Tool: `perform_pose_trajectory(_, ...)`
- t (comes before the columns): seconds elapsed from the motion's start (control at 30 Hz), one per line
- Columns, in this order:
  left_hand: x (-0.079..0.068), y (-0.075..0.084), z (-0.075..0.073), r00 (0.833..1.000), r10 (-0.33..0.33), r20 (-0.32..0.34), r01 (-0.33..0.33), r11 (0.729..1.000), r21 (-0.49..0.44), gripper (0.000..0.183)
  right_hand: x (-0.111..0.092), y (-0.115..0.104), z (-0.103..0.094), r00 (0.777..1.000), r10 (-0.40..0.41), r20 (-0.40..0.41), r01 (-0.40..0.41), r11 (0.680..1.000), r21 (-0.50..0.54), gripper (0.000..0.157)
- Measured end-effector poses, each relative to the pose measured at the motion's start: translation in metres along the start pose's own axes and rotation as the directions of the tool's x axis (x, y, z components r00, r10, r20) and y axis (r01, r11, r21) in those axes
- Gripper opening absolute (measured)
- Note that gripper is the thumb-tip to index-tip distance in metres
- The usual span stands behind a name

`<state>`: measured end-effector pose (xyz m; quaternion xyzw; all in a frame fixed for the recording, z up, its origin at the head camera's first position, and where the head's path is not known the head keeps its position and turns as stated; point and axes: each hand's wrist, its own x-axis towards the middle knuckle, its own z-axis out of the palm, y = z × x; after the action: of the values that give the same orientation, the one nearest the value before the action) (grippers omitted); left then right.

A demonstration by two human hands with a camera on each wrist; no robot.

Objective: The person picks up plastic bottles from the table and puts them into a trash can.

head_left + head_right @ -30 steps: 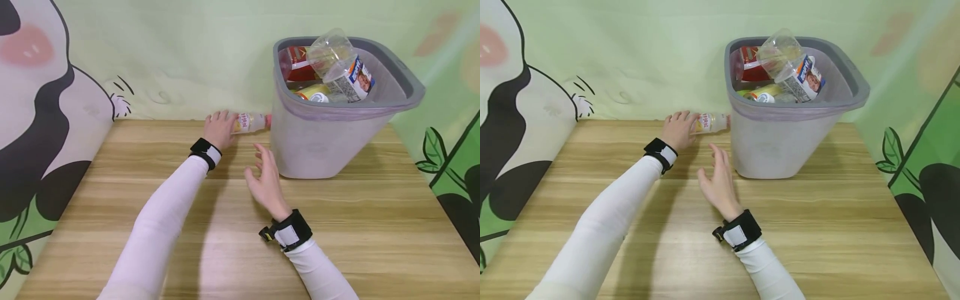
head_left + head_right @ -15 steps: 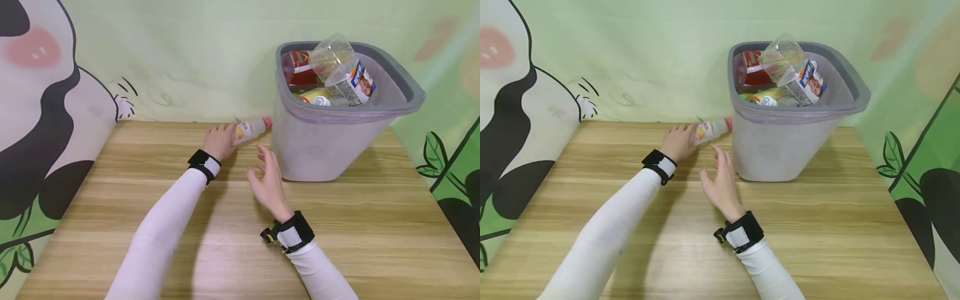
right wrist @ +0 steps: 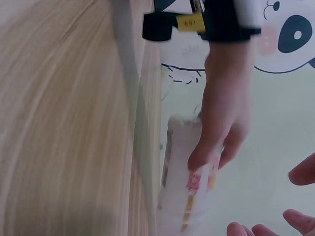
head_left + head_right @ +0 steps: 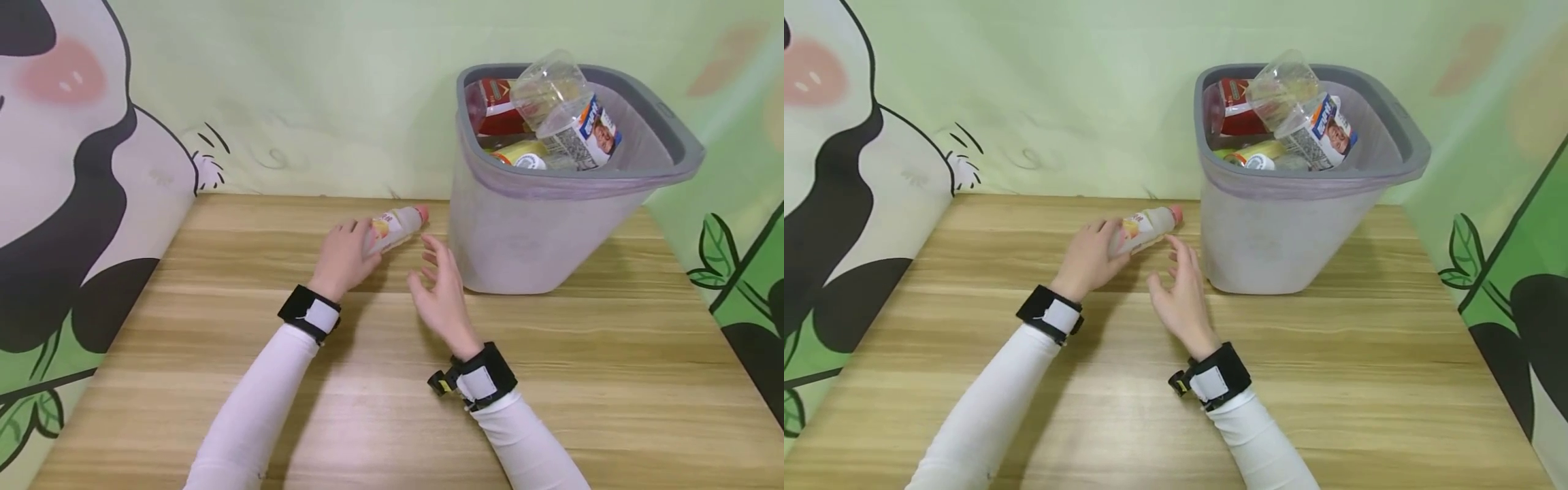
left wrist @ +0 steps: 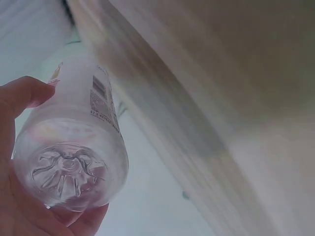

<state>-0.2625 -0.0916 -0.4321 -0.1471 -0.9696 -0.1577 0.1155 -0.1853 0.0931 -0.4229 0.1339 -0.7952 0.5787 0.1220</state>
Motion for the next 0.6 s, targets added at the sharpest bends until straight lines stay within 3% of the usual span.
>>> perform_pose_trajectory(0.23,-0.032,0.005,-0.001,0.983,-0.101,-0.153,0.075,0.984,-0.164,0.065,0.001,0.001,-0.001,1.0,-0.004,-0.009,0.004,1.0,0.03,0.063)
perform_pose_trajectory(0.4,-0.042,0.018,-0.005,0.965,-0.152,-0.211,0.088,0.955,-0.285,0.066,0.002,-0.004,-0.003,1.0,0.031,0.002,-0.031,0.998,0.046,0.062)
perform_pose_trajectory(0.5,-0.045,0.027,-0.008,0.956,-0.166,-0.242,0.052,0.908,-0.417,0.065,0.0,-0.017,-0.007,0.998,0.055,0.014,-0.056,0.996,0.062,0.061)
perform_pose_trajectory(0.6,-0.049,0.037,-0.01,0.957,-0.158,-0.244,-0.011,0.819,-0.574,0.062,-0.002,-0.033,-0.012,0.997,0.077,0.028,-0.079,0.993,0.086,0.059)
